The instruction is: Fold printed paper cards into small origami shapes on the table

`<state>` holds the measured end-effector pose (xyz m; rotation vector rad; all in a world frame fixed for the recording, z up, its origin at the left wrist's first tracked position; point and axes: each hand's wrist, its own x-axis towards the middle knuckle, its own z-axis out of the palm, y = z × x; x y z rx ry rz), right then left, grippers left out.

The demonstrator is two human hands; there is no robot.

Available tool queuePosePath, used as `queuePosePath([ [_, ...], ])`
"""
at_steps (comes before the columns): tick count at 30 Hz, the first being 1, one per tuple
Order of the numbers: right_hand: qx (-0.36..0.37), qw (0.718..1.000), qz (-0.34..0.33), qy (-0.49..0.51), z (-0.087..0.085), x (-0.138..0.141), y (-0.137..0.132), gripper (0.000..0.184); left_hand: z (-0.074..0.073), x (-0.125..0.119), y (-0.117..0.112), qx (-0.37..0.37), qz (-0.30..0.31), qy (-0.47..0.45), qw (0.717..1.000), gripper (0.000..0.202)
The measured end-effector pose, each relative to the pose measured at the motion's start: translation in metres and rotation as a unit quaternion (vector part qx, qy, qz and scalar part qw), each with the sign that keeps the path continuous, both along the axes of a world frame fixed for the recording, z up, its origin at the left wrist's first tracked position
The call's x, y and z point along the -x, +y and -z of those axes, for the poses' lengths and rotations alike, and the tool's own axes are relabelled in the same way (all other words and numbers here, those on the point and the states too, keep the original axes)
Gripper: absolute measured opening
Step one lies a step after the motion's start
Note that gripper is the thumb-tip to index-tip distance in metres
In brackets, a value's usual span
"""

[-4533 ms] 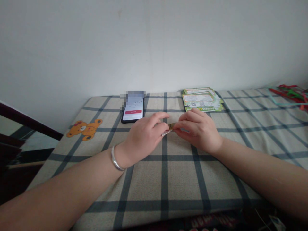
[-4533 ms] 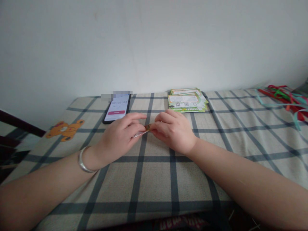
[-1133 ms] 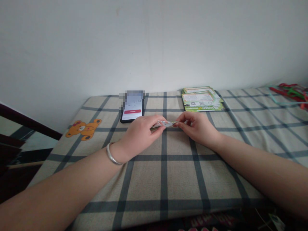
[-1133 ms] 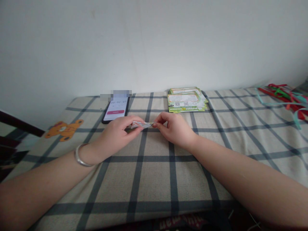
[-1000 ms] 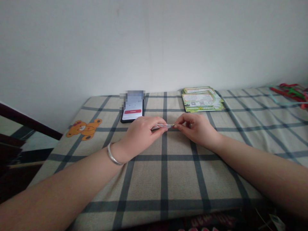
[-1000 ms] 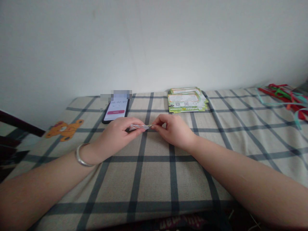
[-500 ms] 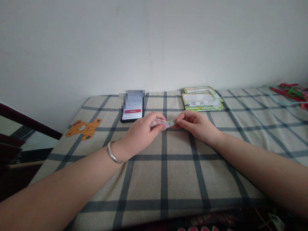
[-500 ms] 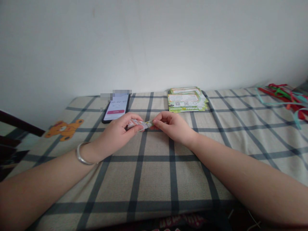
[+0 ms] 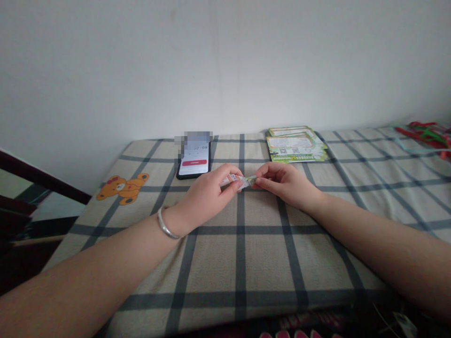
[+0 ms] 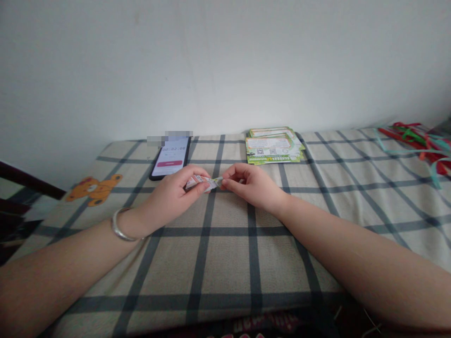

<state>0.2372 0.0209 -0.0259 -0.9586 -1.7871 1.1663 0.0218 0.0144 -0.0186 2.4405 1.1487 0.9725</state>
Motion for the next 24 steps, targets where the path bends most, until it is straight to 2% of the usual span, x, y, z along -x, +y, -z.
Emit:
queuePosePath([
  [8, -0.139, 0.98, 0.04, -0.138, -0.0062, -0.0032, -0.0068, 0.007, -0.0002, 0.0027, 0.0056, -0.135, 0.059, -0.007, 0.989, 0.009],
  [14, -0.182, 0.966, 0.048, -0.176, -0.0085, -0.002, -0.009, 0.009, 0.0026, 0.0038, 0.0077, -0.168, 0.052, 0.019, 0.984, 0.006],
  [19, -0.201, 0.952, 0.091, -0.212, -0.004, -0.0013, -0.0082, 0.008, 0.004, 0.0042, 0.0083, -0.19, 0.074, 0.08, 0.976, 0.005],
  [24, -0.207, 0.949, 0.073, -0.225, -0.0054, -0.0027, -0.0081, 0.009, 0.0049, 0.0041, 0.0073, -0.173, 0.082, 0.104, 0.976, 0.008],
])
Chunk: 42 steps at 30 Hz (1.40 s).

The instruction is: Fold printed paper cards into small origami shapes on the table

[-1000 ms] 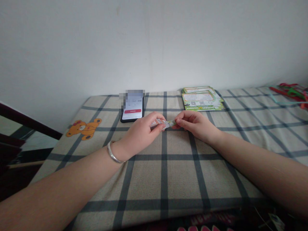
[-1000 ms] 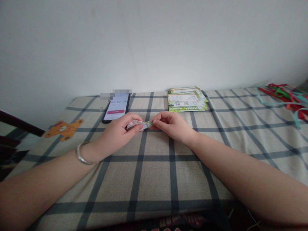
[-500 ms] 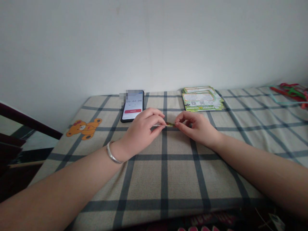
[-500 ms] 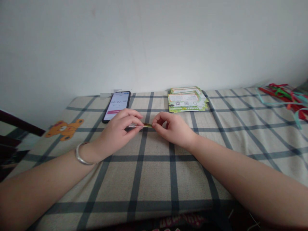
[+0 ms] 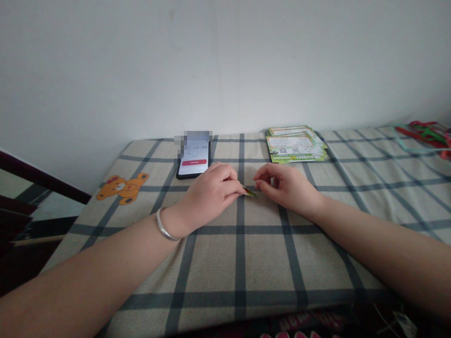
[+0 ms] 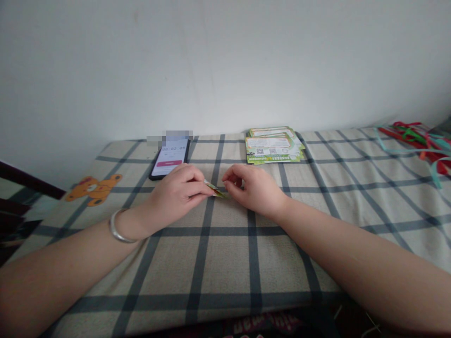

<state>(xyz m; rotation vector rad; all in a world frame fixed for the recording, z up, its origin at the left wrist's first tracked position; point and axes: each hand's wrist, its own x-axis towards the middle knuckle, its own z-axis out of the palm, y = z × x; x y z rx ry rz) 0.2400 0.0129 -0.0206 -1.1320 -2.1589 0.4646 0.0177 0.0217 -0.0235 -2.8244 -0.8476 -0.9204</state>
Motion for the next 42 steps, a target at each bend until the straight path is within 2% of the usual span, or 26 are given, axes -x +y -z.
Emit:
queuePosePath([
  [2, -0.012, 1.0, -0.01, -0.018, -0.001, -0.001, 0.0, 0.009, 0.001, 0.001, 0.0, 0.023, 0.013, 0.004, 1.0, 0.009],
  [7, -0.044, 0.997, -0.017, -0.055, 0.0, -0.004, 0.002, 0.009, 0.003, 0.006, 0.005, 0.084, 0.108, 0.051, 0.989, 0.014],
  [9, -0.048, 0.997, -0.015, -0.064, 0.002, -0.005, 0.004, 0.009, 0.003, 0.008, 0.006, 0.091, 0.123, 0.066, 0.986, 0.017],
  [13, -0.057, 0.994, -0.034, -0.082, 0.003, -0.006, 0.007, 0.011, 0.003, 0.008, 0.009, 0.069, 0.114, 0.071, 0.989, 0.022],
  [17, -0.085, 0.989, -0.067, -0.102, 0.003, -0.007, 0.007, 0.014, 0.001, 0.008, 0.009, 0.039, 0.077, 0.058, 0.995, 0.023],
  [20, -0.092, 0.985, -0.092, -0.112, 0.002, -0.009, 0.008, 0.013, 0.001, 0.008, 0.009, 0.057, 0.061, 0.052, 0.995, 0.025],
  [24, -0.088, 0.981, -0.121, -0.121, 0.002, -0.01, 0.008, 0.013, 0.002, 0.01, 0.009, 0.076, 0.075, 0.055, 0.993, 0.03],
  [31, -0.1, 0.979, -0.134, -0.119, 0.001, -0.009, 0.007, 0.018, 0.0, 0.012, 0.009, 0.1, 0.088, 0.06, 0.989, 0.031],
  [39, -0.111, 0.967, -0.194, -0.122, -0.001, -0.007, 0.004, 0.018, -0.002, 0.011, 0.004, 0.085, 0.069, 0.071, 0.991, 0.029],
  [42, -0.113, 0.964, -0.197, -0.137, -0.004, -0.007, 0.002, 0.016, -0.001, 0.008, 0.004, 0.081, 0.055, 0.072, 0.993, 0.024],
])
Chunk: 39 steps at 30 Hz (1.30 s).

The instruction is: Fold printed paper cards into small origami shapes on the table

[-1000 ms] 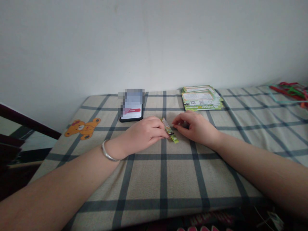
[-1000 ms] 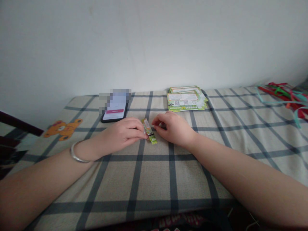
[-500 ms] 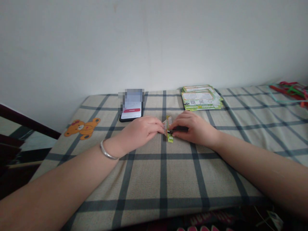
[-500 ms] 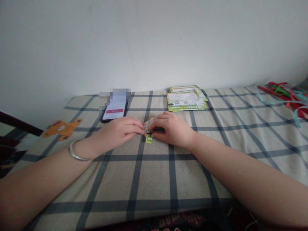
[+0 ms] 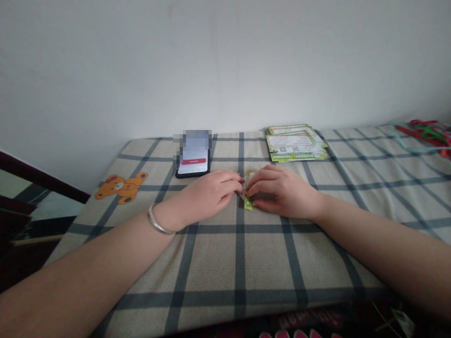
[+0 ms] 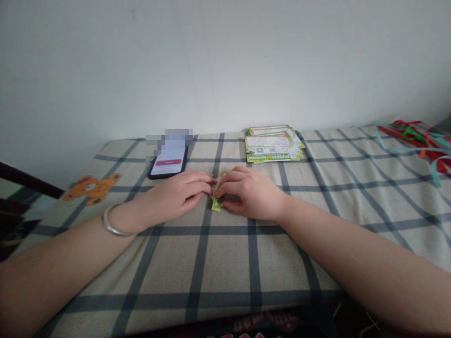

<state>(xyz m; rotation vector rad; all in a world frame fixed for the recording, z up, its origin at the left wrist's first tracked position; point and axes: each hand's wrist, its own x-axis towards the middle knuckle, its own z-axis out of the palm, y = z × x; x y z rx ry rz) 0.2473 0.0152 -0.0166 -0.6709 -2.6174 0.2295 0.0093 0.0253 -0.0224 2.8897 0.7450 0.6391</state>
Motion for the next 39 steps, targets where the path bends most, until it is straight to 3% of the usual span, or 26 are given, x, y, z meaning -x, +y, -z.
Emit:
queuePosePath([
  [3, -0.005, 1.0, 0.017, -0.017, -0.002, -0.001, -0.002, 0.02, 0.001, -0.002, 0.0, -0.003, -0.01, 0.006, 1.0, 0.021],
  [8, -0.018, 0.997, 0.064, -0.038, -0.002, 0.002, -0.009, 0.046, 0.0, -0.004, -0.001, -0.029, -0.037, 0.038, 0.998, 0.018],
  [19, -0.059, 0.985, 0.15, -0.055, -0.002, 0.006, -0.007, 0.013, 0.002, -0.005, -0.002, -0.015, -0.053, 0.007, 0.998, 0.02],
  [23, -0.019, 0.985, 0.173, 0.001, -0.001, 0.004, -0.004, 0.008, -0.001, -0.006, -0.007, -0.028, -0.082, 0.001, 0.996, 0.021],
  [27, 0.054, 0.978, 0.187, 0.076, 0.001, 0.005, -0.003, 0.005, -0.004, -0.007, -0.009, -0.036, -0.074, -0.004, 0.997, 0.034],
  [32, 0.152, 0.964, 0.169, 0.14, 0.003, 0.006, -0.002, 0.007, -0.004, -0.009, -0.009, -0.038, -0.079, 0.007, 0.996, 0.011],
  [39, 0.184, 0.955, 0.162, 0.166, 0.002, 0.007, -0.003, 0.01, -0.004, -0.008, -0.01, -0.023, -0.091, -0.048, 0.994, 0.019],
])
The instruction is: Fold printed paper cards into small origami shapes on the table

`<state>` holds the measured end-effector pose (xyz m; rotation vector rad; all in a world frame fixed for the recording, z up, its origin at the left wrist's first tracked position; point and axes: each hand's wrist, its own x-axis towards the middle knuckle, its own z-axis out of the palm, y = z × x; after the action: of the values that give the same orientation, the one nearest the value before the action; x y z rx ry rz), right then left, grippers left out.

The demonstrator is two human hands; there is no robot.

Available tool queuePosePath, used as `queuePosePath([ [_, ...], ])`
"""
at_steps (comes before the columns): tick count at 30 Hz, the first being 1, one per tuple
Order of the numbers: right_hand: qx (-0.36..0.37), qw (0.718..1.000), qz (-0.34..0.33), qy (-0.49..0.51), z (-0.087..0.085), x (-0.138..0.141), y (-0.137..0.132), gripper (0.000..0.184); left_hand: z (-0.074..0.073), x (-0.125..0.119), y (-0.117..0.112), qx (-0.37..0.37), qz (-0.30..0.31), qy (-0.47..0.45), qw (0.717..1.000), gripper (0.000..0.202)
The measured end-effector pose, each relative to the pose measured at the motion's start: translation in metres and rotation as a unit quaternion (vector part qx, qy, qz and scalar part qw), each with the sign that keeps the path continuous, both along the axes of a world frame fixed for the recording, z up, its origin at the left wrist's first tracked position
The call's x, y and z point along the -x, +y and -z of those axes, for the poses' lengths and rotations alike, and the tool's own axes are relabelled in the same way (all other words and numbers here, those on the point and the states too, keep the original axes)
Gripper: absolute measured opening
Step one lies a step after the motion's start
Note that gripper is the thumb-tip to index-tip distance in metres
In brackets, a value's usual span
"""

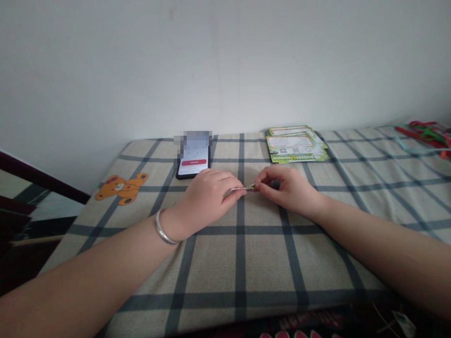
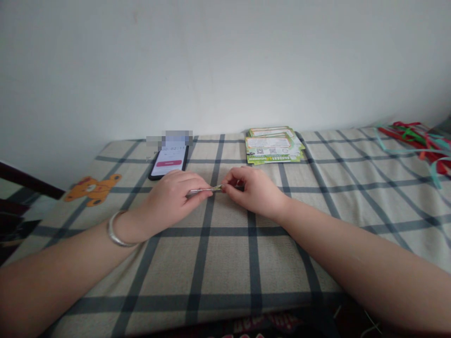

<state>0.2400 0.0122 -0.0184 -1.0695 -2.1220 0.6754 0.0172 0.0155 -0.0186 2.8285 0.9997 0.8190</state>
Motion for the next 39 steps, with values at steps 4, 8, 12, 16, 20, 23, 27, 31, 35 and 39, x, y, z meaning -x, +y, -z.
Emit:
queuePosePath([
  [4, 0.057, 0.997, -0.013, 0.041, -0.0004, -0.0013, 0.0022, 0.015, 0.0013, -0.0005, 0.0012, 0.019, 0.005, -0.02, 1.0, 0.019],
  [8, 0.125, 0.988, -0.031, 0.089, 0.0008, -0.0015, 0.006, 0.025, 0.0019, -0.0014, 0.0015, 0.013, 0.02, -0.038, 0.999, 0.013],
  [12, 0.172, 0.976, -0.053, 0.122, 0.0006, 0.0007, 0.0065, 0.021, 0.0019, -0.002, 0.0005, -0.014, 0.026, -0.043, 0.999, 0.011],
  [16, 0.186, 0.973, -0.075, 0.118, -0.0023, 0.0014, 0.0052, 0.015, 0.0017, -0.0018, -0.0003, -0.017, 0.009, -0.037, 0.999, 0.011],
  [20, 0.179, 0.974, -0.085, 0.106, -0.0035, 0.0005, 0.005, 0.014, 0.0009, -0.0024, -0.0003, -0.008, 0.006, -0.041, 0.999, 0.011],
  [23, 0.16, 0.979, -0.078, 0.099, -0.0005, 0.0005, 0.0052, 0.013, 0.0006, -0.0029, -0.0001, 0.01, 0.009, -0.051, 0.999, 0.01],
  [27, 0.117, 0.988, -0.053, 0.085, 0.0047, 0.0018, 0.0043, 0.012, 0.0022, -0.0036, 0.0, 0.028, 0.01, -0.067, 0.997, 0.009],
  [31, 0.043, 0.998, -0.017, 0.03, 0.0036, 0.0035, 0.0017, 0.009, 0.0048, -0.0052, -0.0005, 0.013, 0.009, -0.075, 0.997, 0.011],
  [35, -0.02, 1.0, 0.008, -0.016, -0.0009, 0.0052, -0.0017, 0.003, 0.0055, -0.0068, -0.0012, 0.012, 0.003, -0.082, 0.997, 0.012],
  [39, -0.007, 1.0, 0.004, -0.003, -0.0014, 0.0051, -0.0023, 0.003, 0.0044, -0.0067, -0.0011, 0.017, -0.004, -0.087, 0.996, 0.012],
])
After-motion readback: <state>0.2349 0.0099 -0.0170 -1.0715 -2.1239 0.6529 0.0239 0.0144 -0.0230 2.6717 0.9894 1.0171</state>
